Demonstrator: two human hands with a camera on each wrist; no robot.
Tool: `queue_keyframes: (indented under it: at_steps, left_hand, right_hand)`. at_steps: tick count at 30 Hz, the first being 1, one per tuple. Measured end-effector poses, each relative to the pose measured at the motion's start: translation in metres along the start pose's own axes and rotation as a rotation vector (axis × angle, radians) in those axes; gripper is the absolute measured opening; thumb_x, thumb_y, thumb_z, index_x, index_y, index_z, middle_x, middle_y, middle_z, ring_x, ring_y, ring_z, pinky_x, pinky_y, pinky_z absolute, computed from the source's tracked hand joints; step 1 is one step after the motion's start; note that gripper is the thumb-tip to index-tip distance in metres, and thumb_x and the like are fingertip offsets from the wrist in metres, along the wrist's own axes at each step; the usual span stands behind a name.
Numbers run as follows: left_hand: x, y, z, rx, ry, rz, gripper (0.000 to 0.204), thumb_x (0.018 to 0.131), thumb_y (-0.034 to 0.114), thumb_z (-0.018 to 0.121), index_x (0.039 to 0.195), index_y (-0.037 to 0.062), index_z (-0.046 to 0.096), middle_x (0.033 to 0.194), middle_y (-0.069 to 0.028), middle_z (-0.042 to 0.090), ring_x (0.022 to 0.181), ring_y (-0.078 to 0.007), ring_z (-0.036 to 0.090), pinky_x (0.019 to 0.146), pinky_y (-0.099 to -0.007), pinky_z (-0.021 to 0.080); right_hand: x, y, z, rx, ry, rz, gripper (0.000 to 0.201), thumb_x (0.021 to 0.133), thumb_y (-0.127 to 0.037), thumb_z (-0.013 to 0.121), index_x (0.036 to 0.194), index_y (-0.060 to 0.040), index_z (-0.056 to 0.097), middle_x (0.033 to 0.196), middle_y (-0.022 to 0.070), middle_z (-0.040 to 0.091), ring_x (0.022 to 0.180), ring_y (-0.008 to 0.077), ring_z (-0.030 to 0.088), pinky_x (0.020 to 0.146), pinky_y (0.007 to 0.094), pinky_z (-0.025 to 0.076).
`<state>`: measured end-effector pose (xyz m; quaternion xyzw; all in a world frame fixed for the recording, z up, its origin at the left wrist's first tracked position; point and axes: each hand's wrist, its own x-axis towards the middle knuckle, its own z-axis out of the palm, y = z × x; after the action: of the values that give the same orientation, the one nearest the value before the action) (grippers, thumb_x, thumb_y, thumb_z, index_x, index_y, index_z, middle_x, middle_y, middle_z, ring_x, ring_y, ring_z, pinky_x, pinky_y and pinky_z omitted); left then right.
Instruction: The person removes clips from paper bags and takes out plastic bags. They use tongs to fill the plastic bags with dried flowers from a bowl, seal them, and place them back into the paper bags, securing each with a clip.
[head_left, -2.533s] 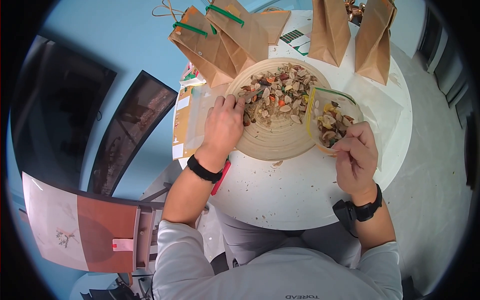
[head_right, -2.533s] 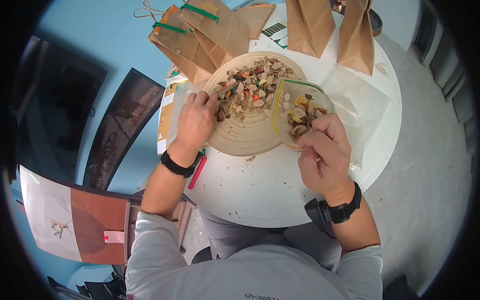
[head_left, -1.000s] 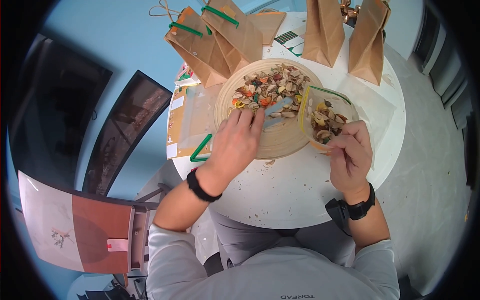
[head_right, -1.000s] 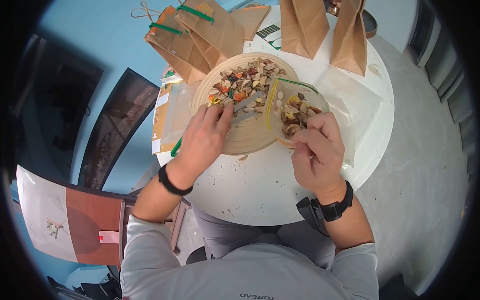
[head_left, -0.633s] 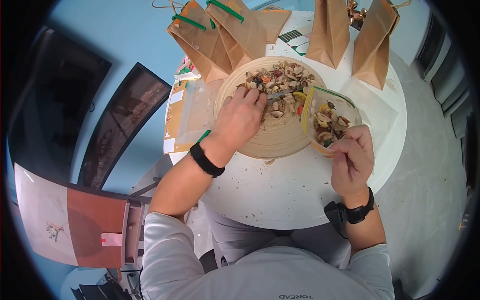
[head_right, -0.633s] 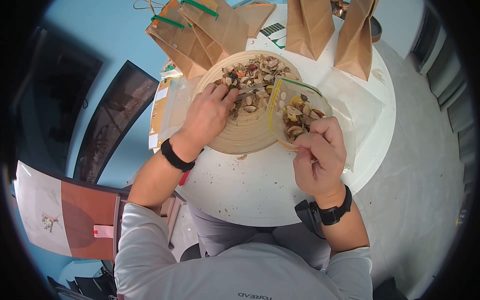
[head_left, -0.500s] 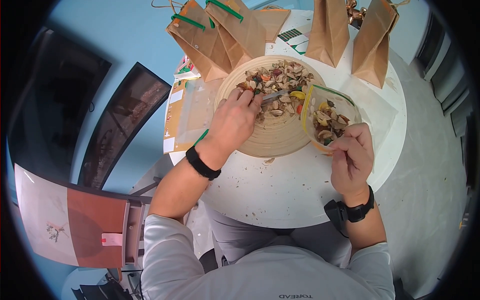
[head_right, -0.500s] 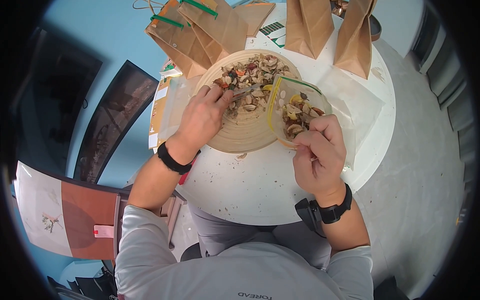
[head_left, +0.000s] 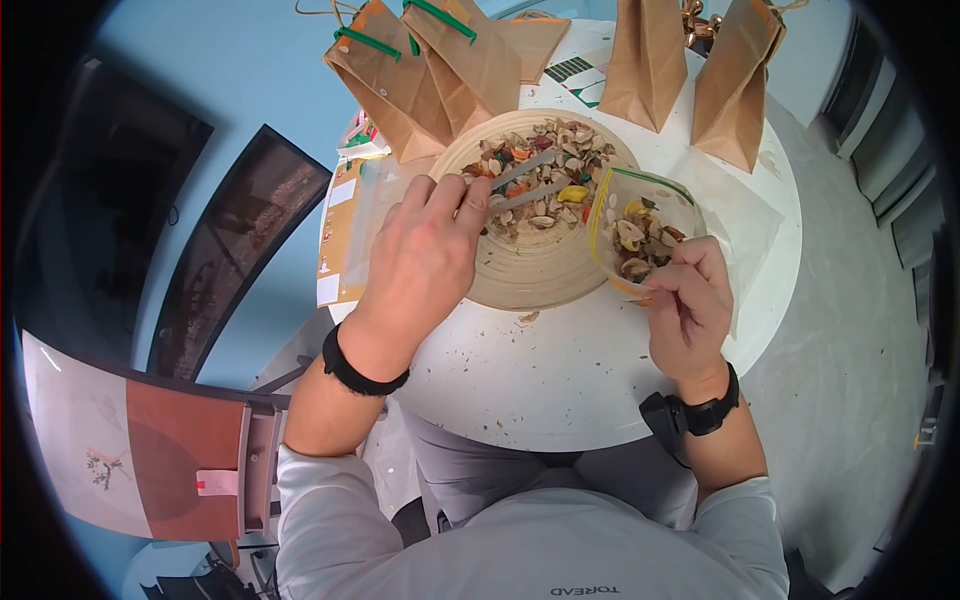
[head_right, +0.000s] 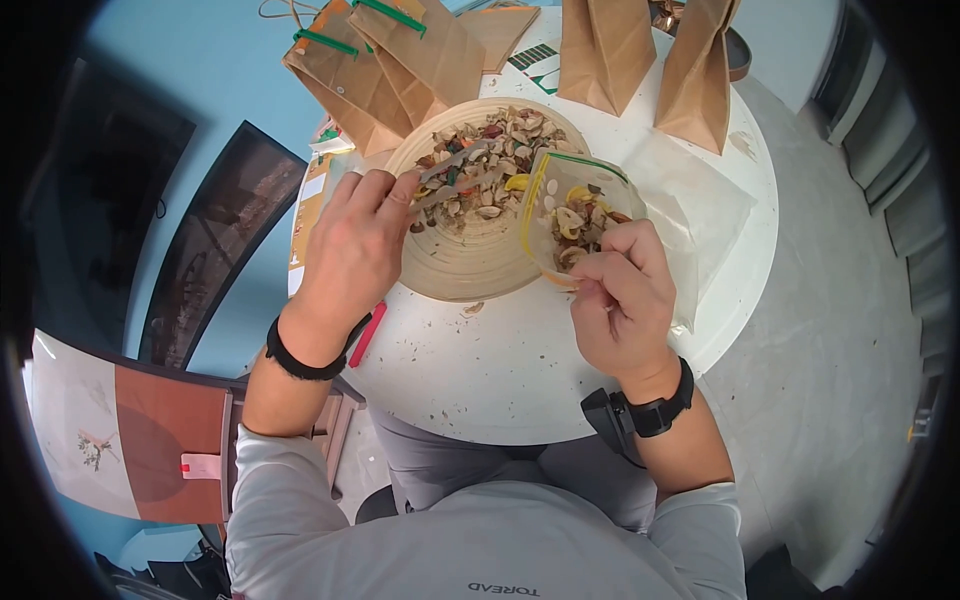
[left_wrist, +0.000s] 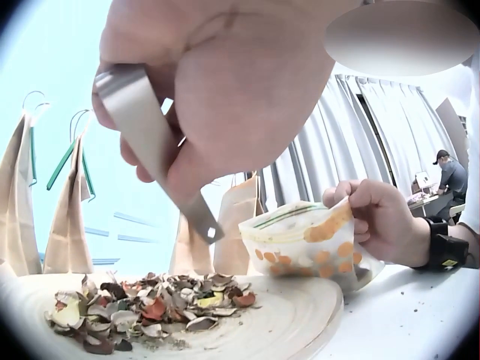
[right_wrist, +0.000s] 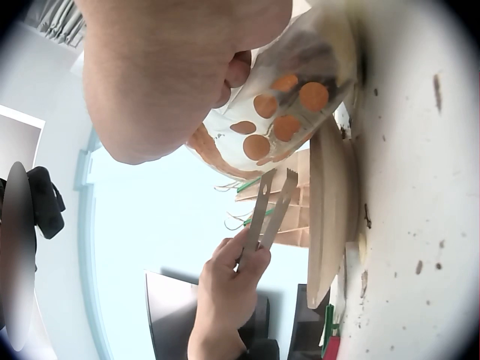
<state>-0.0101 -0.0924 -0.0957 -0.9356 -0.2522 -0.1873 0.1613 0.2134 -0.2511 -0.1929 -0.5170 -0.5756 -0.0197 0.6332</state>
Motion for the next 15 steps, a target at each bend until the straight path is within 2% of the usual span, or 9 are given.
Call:
queue_keyframes:
  at_steps: [3,6,8,12,15]
  left_hand:
    - [-0.012,0.004,0.001,-0.093,-0.081,-0.029,0.047,0.085,0.003,0.075,0.131,0.0024,0.066,0.105,-0.0121,0.061,0.099,-0.0326,0.062,0.085,-0.0425,0.054]
    - [-0.038,0.006,0.013,-0.187,-0.196,0.038,0.047,0.088,0.008,0.075,0.133,0.0007,0.063,0.109,-0.0144,0.061,0.101,-0.0342,0.062,0.089,-0.0426,0.054]
    - [-0.040,0.006,0.026,-0.161,-0.196,0.014,0.047,0.090,0.012,0.074,0.134,-0.0007,0.061,0.111,-0.0160,0.061,0.104,-0.0353,0.062,0.091,-0.0428,0.054]
    - [-0.026,-0.010,0.051,-0.123,-0.239,-0.057,0.047,0.094,0.018,0.071,0.134,-0.0032,0.058,0.117,-0.0191,0.061,0.111,-0.0369,0.061,0.094,-0.0446,0.053]
    - [-0.011,-0.020,0.071,-0.124,-0.296,-0.105,0.045,0.096,0.016,0.069,0.135,-0.0042,0.056,0.116,-0.0228,0.062,0.109,-0.0405,0.063,0.093,-0.0475,0.054]
  right_hand:
    - [0.000,0.001,-0.001,-0.006,0.010,-0.010,0.022,0.074,0.014,0.057,0.087,0.0012,0.068,0.092,0.0109,0.050,0.075,0.0198,0.049,0.062,0.0286,0.040]
    - [0.001,-0.003,-0.001,0.000,-0.001,0.015,0.022,0.073,0.014,0.057,0.087,0.0010,0.068,0.092,0.0109,0.050,0.076,0.0202,0.049,0.062,0.0286,0.040]
    - [0.001,-0.003,-0.002,-0.016,-0.005,-0.008,0.021,0.074,0.014,0.057,0.086,0.0010,0.069,0.092,0.0110,0.050,0.076,0.0204,0.049,0.062,0.0286,0.040]
    - [0.002,-0.001,0.000,-0.015,-0.002,-0.031,0.021,0.074,0.014,0.057,0.086,0.0011,0.069,0.091,0.0112,0.050,0.076,0.0209,0.050,0.063,0.0287,0.041]
    - [0.001,-0.001,0.000,0.000,0.001,-0.008,0.021,0.074,0.014,0.057,0.086,0.0013,0.068,0.091,0.0114,0.050,0.076,0.0211,0.050,0.063,0.0290,0.041]
